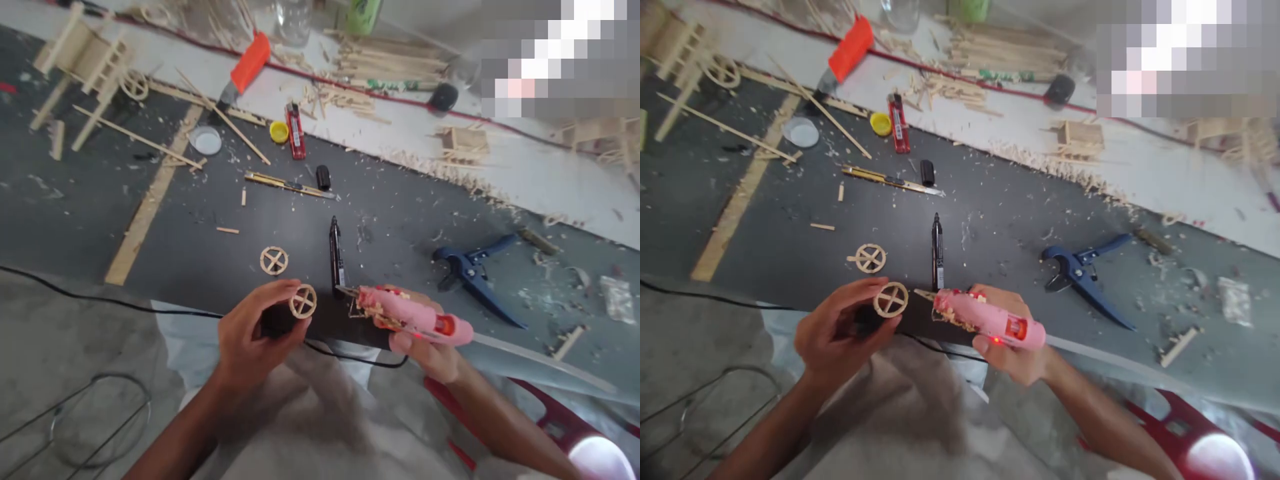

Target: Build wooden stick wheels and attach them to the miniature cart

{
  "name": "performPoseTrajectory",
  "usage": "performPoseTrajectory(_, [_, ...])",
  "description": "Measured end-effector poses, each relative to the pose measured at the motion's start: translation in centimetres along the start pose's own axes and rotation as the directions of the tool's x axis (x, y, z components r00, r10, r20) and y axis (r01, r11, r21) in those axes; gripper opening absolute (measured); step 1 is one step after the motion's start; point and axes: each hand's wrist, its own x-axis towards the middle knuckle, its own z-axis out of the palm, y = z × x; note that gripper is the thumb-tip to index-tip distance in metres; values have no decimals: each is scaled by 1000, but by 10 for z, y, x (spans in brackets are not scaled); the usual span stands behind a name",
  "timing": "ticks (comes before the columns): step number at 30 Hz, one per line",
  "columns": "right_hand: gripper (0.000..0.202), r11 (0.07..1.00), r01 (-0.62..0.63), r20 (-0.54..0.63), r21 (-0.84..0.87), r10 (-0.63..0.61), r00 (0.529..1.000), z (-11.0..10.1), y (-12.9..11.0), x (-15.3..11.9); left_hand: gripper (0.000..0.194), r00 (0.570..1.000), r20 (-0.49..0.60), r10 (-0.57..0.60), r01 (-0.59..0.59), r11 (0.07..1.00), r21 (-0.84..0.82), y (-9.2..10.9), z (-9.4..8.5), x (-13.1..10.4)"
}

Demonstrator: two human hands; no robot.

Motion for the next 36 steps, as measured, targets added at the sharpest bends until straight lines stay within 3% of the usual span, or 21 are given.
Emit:
performPoseTrajectory(2, [32, 978, 192, 127, -79, -181, 975, -1, -3, 12, 49, 995, -38, 97, -91, 987, 131, 3, 4, 2])
performPoseTrajectory(4, [28, 951, 286, 182, -118, -262, 948, -1, -4, 22, 46, 986, -55, 159, -142, 962, 231, 6, 7, 4])
performPoseTrajectory(11, [9, 950, 226, 171, -216, -191, 967, 9, -11, 29, 56, 982, -83, 168, -134, 941, 312, 6, 12, 1])
performPoseTrajectory(15, [14, 962, 164, 158, -219, -131, 979, 10, -7, 26, 53, 972, -74, 223, -183, 917, 354, 6, 12, 2])
performPoseTrajectory(20, [17, 965, 225, 242, -136, -188, 952, 3, -2, 27, 33, 979, -53, 195, -158, 903, 400, 4, 11, -2])
performPoseTrajectory(33, [25, 964, 228, 253, -140, -188, 949, 2, -1, 28, 36, 979, -18, 204, -177, 887, 427, -1, 9, -11])
performPoseTrajectory(36, [25, 973, 179, 241, -144, -141, 960, 2, -3, 26, 37, 981, -16, 195, -170, 892, 419, -1, 9, -12])
